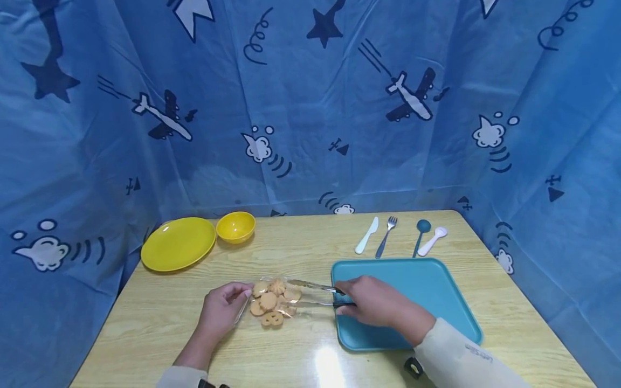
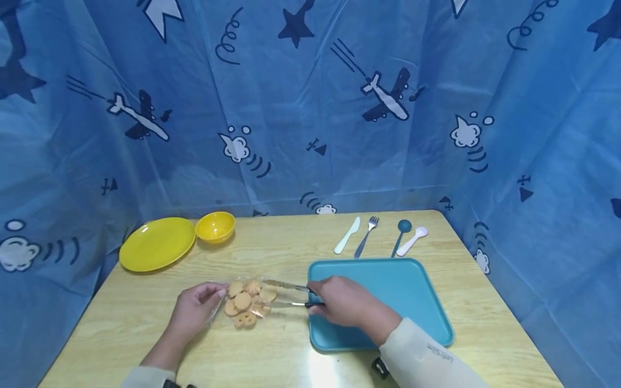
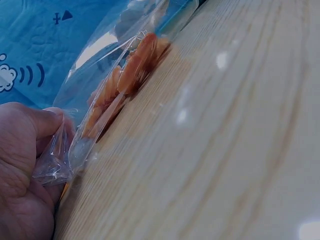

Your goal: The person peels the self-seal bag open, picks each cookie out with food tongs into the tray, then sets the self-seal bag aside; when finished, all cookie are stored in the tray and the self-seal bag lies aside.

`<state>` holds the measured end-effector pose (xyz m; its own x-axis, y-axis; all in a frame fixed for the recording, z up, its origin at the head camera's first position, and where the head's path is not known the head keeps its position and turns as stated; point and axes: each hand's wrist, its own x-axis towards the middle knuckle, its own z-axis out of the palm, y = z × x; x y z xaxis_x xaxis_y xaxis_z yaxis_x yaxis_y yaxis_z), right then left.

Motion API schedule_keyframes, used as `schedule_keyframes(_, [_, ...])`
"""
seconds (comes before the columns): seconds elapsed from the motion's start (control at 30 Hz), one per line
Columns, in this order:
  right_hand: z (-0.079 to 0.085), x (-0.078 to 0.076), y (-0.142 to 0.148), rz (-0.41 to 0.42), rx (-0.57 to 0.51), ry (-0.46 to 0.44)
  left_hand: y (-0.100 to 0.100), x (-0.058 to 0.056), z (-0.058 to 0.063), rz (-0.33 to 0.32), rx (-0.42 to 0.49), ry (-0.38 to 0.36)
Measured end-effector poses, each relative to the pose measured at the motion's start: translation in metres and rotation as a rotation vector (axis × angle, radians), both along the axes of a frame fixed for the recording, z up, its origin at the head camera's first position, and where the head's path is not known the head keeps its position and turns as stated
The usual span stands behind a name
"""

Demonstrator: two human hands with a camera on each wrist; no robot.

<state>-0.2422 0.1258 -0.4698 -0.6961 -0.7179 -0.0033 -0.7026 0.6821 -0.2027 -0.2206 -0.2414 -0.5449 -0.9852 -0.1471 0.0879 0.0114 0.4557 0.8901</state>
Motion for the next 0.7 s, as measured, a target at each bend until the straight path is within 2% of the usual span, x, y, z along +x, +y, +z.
schedule_keyframes(0.47, [-0.005, -0.014, 0.005, 0.027, -0.049, -0.104, 0.000, 0.002, 0.002, -0.001, 0.015, -0.019])
schedule_keyframes(0.6, [-0.005, -0.015, 0.009, 0.013, -0.052, -0.086, 0.000, 0.001, 0.002, -0.002, 0.014, -0.014])
schedule_keyframes(0.7, [-0.002, -0.015, 0.012, -0.002, -0.040, -0.038, 0.000, 0.001, 0.002, -0.006, 0.017, -0.009])
